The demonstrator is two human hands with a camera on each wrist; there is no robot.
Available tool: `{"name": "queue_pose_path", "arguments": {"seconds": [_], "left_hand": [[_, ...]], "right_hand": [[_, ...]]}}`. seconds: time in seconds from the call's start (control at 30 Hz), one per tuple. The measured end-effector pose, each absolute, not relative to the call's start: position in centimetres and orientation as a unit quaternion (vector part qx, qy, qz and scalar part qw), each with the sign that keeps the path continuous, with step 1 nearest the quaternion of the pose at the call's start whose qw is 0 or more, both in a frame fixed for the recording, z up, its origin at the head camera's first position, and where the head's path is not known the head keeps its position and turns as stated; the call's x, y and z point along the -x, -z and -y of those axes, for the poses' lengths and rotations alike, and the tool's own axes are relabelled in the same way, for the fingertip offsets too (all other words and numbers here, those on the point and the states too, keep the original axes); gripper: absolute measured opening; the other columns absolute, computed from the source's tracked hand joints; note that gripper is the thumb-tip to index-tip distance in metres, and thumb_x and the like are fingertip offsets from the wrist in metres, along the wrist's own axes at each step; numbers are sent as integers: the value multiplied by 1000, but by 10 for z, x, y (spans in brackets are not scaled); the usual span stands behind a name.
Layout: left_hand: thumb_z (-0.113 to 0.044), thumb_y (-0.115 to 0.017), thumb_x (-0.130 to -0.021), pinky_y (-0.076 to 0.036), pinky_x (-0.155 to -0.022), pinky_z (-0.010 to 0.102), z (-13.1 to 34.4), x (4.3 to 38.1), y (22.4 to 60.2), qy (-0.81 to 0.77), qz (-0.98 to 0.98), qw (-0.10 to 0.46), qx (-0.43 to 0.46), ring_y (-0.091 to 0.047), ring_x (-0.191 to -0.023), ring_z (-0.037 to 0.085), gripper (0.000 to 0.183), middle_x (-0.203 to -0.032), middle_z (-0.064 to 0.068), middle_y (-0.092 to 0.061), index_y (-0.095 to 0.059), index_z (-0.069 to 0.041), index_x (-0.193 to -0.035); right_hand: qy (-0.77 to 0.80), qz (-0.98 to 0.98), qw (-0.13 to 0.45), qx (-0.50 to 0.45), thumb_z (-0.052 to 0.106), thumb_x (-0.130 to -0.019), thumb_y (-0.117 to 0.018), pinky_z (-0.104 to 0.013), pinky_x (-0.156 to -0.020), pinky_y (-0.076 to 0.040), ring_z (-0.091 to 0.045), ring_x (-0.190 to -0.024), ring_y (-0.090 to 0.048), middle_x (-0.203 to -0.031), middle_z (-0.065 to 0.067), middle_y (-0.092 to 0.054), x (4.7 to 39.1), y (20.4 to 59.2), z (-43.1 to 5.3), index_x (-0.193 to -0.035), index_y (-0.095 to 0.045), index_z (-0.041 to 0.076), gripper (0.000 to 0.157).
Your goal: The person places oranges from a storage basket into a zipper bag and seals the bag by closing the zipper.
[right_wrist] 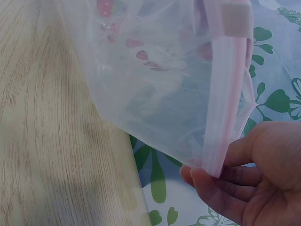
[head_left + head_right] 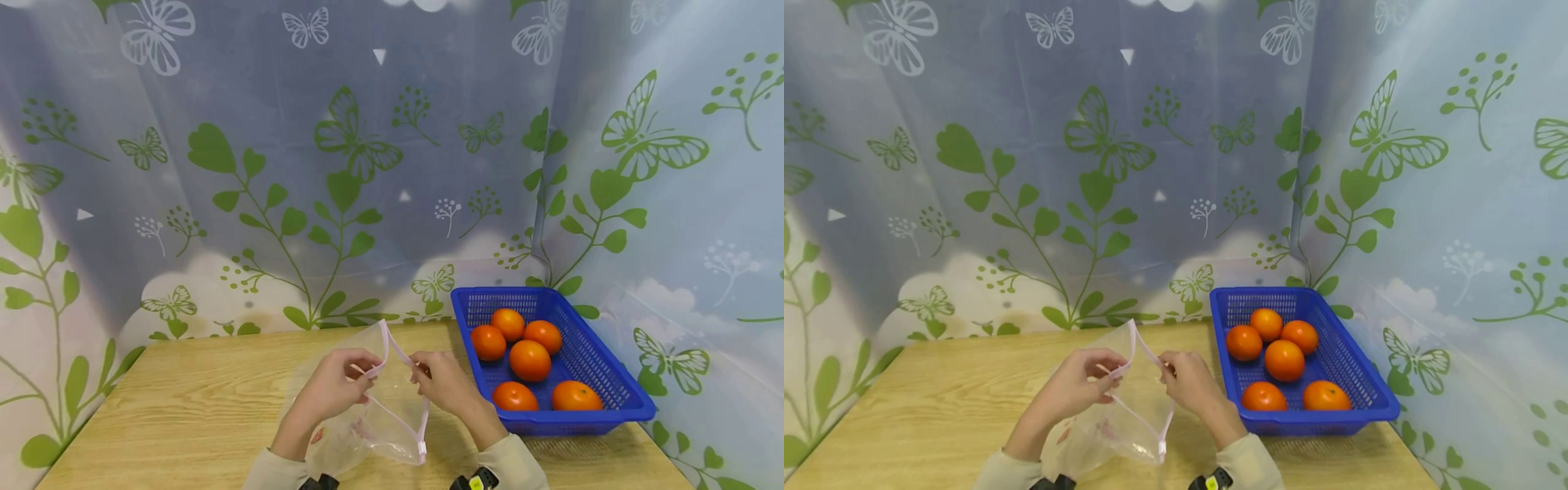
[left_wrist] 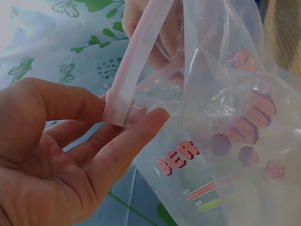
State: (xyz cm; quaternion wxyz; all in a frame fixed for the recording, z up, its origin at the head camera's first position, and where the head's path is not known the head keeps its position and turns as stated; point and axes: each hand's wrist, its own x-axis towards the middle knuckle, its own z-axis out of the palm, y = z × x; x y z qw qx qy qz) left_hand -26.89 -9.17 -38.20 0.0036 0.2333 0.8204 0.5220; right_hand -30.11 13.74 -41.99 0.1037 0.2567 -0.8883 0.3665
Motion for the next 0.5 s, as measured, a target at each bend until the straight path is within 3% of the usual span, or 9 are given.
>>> {"name": "queue_pose_path", "arguments": {"seconds": [0.5], "left_hand": [[2, -63, -97, -66, -62, 30, 90, 272, 387, -531, -815, 18, -230, -65, -83, 18, 16, -99, 15, -69, -72, -2, -109]], "right_hand": [[-358, 888, 84, -276, -9, -92, -61, -15, -50, -53, -5, -54, -62, -74, -13, -71, 302, 418, -143, -100, -73, -2, 16]]}}
